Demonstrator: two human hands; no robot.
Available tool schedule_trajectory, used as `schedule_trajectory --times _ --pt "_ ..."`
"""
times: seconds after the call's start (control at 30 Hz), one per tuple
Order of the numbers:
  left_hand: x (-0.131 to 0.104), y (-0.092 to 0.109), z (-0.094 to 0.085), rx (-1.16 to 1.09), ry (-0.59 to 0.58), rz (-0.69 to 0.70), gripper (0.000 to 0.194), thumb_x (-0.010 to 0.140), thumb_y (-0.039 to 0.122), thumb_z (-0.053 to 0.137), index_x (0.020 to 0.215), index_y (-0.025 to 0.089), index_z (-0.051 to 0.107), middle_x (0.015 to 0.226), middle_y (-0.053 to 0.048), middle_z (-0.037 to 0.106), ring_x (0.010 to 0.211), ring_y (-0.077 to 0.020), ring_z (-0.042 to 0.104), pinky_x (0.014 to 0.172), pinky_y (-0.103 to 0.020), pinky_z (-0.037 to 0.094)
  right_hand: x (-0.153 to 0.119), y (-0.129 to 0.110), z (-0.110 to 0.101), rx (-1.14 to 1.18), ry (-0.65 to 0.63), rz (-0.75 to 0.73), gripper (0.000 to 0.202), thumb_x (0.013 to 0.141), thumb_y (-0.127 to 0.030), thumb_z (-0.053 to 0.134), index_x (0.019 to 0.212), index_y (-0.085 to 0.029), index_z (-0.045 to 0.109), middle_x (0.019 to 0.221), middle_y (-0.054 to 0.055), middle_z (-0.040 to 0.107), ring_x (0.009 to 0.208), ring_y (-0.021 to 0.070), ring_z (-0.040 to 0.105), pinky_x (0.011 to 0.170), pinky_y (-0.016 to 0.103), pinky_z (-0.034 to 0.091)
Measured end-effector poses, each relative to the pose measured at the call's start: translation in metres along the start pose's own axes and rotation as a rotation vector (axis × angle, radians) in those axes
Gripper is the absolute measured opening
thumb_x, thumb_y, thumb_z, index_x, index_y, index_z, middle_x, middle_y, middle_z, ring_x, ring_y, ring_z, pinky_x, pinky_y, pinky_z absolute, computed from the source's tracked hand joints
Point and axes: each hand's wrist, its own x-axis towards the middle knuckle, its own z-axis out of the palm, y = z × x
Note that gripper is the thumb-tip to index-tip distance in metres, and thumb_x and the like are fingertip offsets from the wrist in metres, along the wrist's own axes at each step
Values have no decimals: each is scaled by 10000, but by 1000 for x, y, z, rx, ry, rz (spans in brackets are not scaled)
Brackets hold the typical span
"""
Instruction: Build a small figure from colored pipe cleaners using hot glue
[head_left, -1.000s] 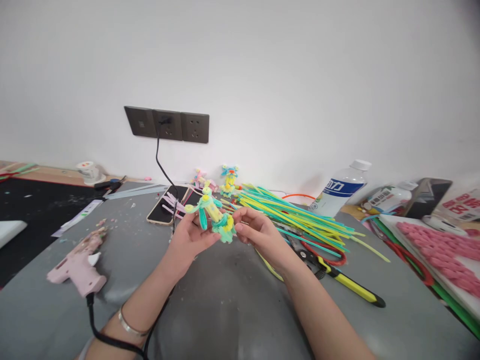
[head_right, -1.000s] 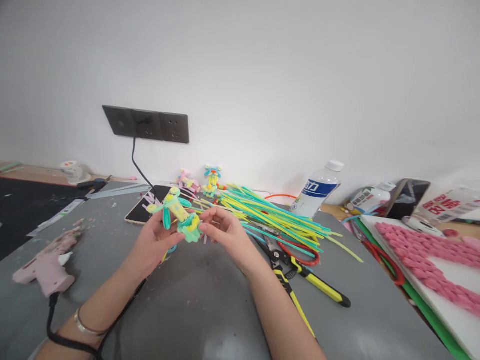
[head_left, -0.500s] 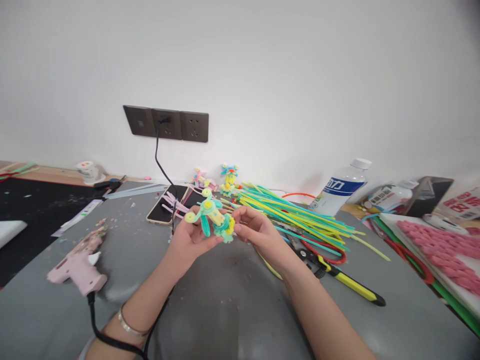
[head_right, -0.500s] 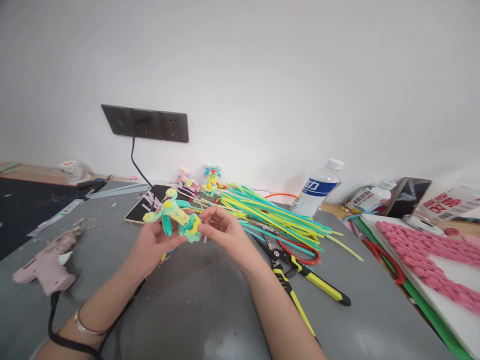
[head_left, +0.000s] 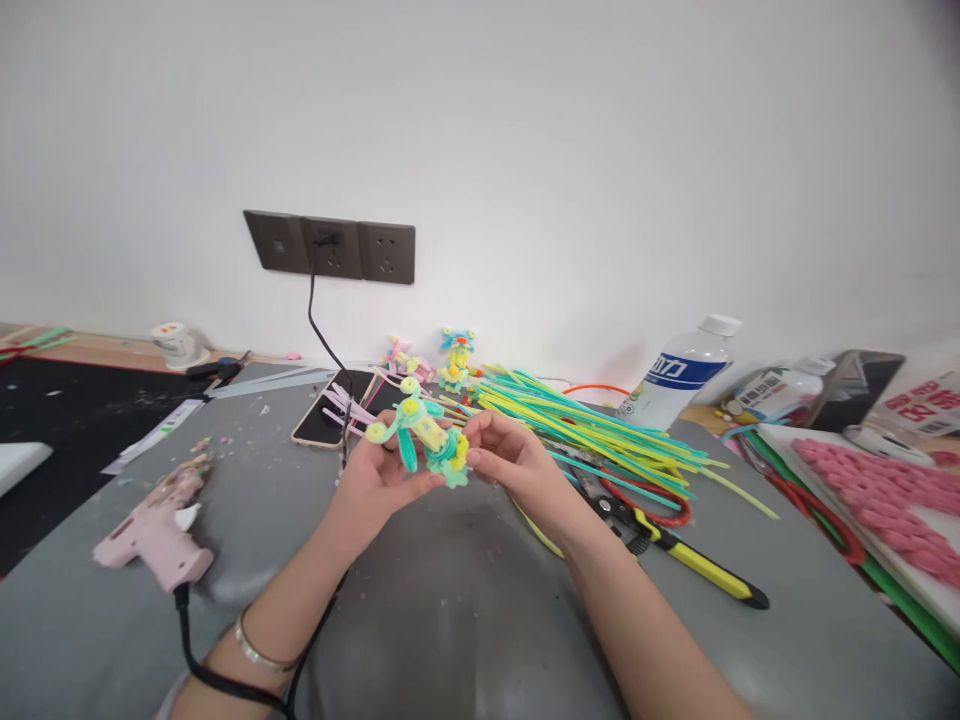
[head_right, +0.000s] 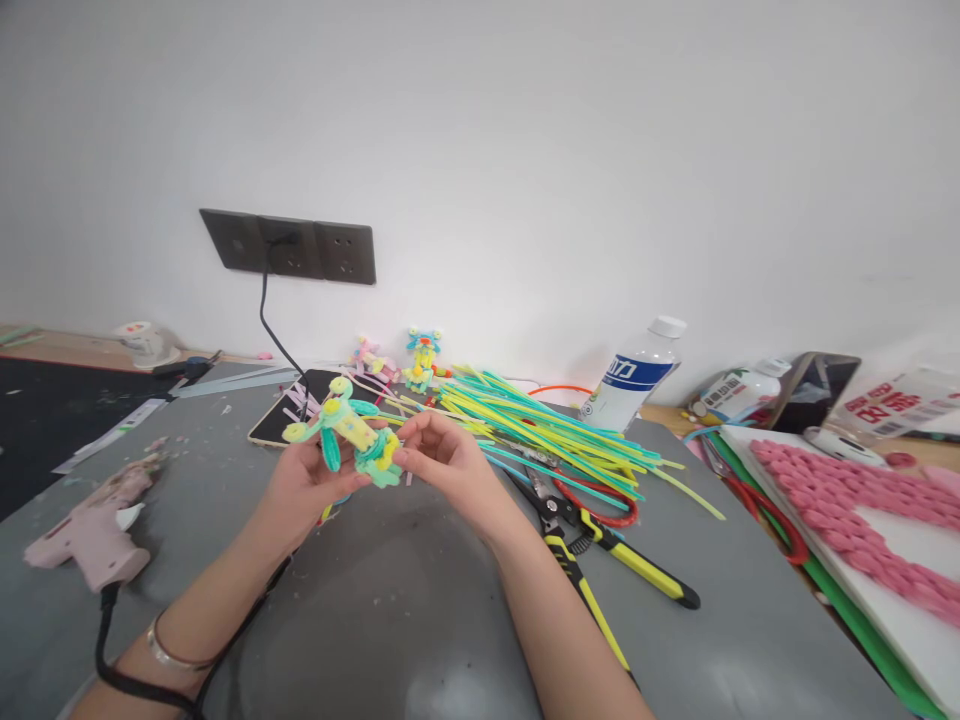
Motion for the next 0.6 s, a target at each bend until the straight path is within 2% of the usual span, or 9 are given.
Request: schedule_trajectory --times 0.3,0.6 --pt "-1 2 1 30 10 -18 383 663 216 863 981 175 654 1174 -113 734 1115 -306 672 949 -456 560 0 0 -2 -11 -16 13 313 768 -410 814 873 -202 606 688 -43 510 597 98 446 527 236 305" --pt "0 1 0 27 2 -17 413 633 229 889 969 175 654 1171 -115 736 1097 -297 676 911 -416 574 0 2 -3 0 -40 13 308 775 -404 812 875 -202 603 695 -46 513 602 95 432 541 238 300"
